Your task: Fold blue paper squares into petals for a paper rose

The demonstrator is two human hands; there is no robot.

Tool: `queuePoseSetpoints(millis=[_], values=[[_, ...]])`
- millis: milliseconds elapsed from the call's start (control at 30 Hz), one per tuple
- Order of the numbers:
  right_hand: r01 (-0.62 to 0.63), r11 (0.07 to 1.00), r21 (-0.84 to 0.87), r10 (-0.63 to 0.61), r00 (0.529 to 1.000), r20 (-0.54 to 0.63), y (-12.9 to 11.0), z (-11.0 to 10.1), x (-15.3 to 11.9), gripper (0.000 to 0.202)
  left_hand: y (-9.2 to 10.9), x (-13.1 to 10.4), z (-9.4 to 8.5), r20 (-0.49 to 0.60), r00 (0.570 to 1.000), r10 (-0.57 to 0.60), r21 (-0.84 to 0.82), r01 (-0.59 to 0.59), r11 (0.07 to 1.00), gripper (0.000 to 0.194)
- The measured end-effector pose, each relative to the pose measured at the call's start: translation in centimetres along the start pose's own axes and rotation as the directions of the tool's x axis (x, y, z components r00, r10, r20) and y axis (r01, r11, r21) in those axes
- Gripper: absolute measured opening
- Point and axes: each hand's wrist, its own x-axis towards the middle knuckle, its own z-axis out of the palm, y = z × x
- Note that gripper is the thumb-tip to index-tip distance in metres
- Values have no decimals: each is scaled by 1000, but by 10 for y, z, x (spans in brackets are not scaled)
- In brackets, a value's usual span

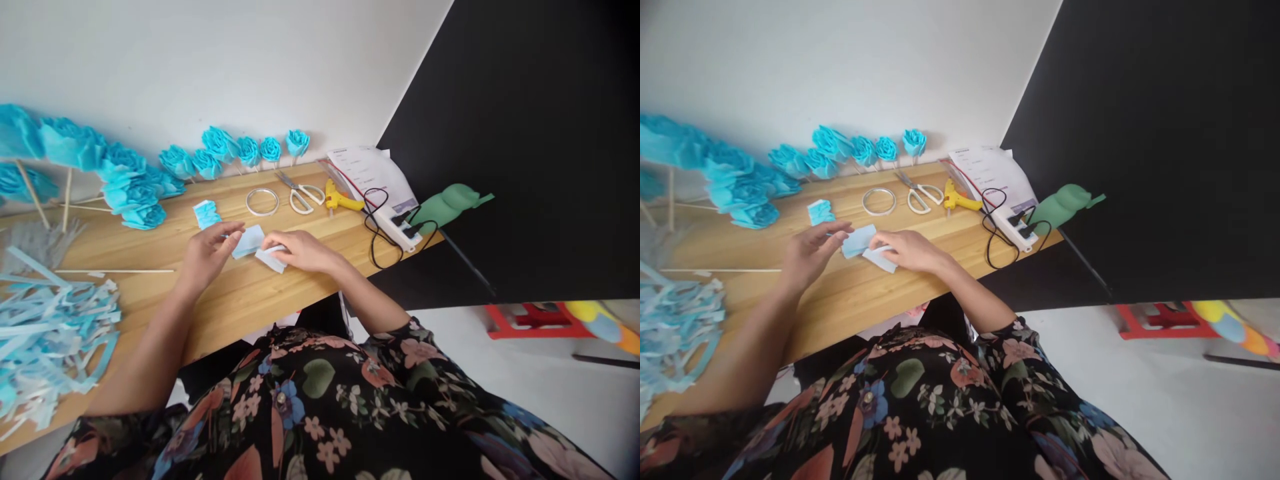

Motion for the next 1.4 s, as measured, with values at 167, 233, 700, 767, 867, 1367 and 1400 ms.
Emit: queuePoseSetpoints(millis=[167,233,700,767,867,1367,1400], values=[[208,978,1,-207,972,111,-1,7,19,24,-6,3,-4,-73,996,-53,36,56,998,45],[221,975,-34,-219,975,40,6,1,23,31,-6,3,-5,-91,994,-67,59,73,996,44],[-87,838,-539,-24,980,-196,64,-22,69,39,-7,4,-4,-126,989,72,211,-44,976,32],[-111,824,-556,-5,979,-203,66,-19,73,29,-11,5,-4,-131,987,89,230,-57,972,30],[-78,830,-552,-32,982,-188,55,-15,73,16,-13,5,-4,-133,972,193,256,-155,954,27],[257,882,-394,-373,893,-252,-9,-20,42,25,3,-2,-3,-8,949,316,229,-306,924,27],[222,899,-377,-345,889,-301,-6,-25,41,27,3,-2,-3,-52,963,264,184,-251,950,25]])
